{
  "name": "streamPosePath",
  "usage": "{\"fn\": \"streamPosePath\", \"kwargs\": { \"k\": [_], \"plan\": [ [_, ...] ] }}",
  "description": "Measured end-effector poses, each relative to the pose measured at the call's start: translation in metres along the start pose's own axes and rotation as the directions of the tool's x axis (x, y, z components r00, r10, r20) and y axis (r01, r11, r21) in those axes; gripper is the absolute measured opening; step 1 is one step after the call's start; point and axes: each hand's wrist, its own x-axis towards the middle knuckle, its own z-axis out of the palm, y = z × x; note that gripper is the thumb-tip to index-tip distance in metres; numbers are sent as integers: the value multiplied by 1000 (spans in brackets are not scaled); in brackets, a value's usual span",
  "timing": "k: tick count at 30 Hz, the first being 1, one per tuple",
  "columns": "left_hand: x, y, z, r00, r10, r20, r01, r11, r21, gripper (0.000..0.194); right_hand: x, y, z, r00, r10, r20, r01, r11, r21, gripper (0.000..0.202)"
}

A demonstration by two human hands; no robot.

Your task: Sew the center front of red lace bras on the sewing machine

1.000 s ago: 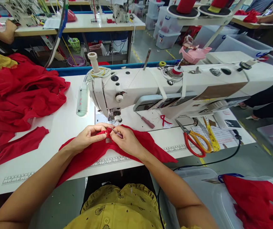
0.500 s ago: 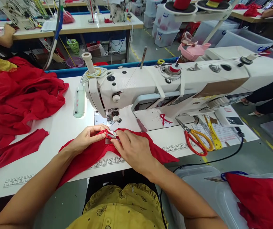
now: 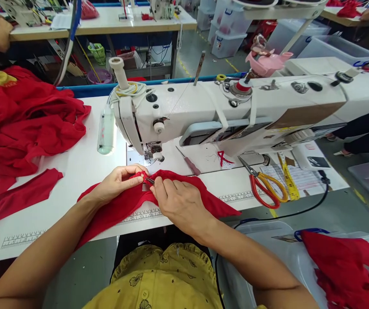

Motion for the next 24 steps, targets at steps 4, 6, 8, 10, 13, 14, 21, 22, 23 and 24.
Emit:
{"fn": "streamPosePath", "kwargs": {
  "k": [4, 6, 8, 10, 13, 14, 21, 22, 23, 24],
  "plan": [
    [-1, 1, 0, 1000, 7, 1, -7, 1000, 25, 26, 0, 0, 1, 1000, 2, 30, -2, 1000, 23, 22],
    [-1, 1, 0, 1000, 5, 2, -5, 1000, 23, 26, 1, 0, 0, 999, 4, 33, -5, 999, 54, 21],
    [-1, 1, 0, 1000, 0, 2, 0, 1000, 16, 26, 1, 0, 0, 1000, -3, 27, 1, 998, 68, 20],
    [-1, 0, 0, 1000, -3, 1, 3, 1000, 12, 26, 1, -1, -1, 1000, -16, 26, 15, 999, 41, 19],
    [0, 1, 0, 1000, -6, -1, 6, 1000, 14, 25, 1, -2, -1, 999, -42, 21, 43, 998, -41, 17],
    [-1, 1, 0, 1000, -8, 0, 8, 1000, 16, 25, 1, -2, -1, 998, -55, 16, 55, 997, -60, 17],
    [-1, 1, 1, 1000, -15, 2, 15, 1000, 13, 24, 2, 0, -6, 987, -150, 49, 155, 979, -132, 19],
    [-1, 0, 1, 1000, -14, 2, 14, 1000, 15, 24, 3, 0, -7, 986, -156, 53, 162, 977, -137, 19],
    [-1, 0, 1, 1000, -13, 3, 13, 1000, 17, 24, 4, 0, -7, 986, -155, 56, 162, 978, -133, 18],
    [-1, 0, 0, 1000, -12, 4, 12, 1000, 20, 25, 4, 0, -7, 987, -147, 58, 154, 980, -126, 18]
  ]
}}
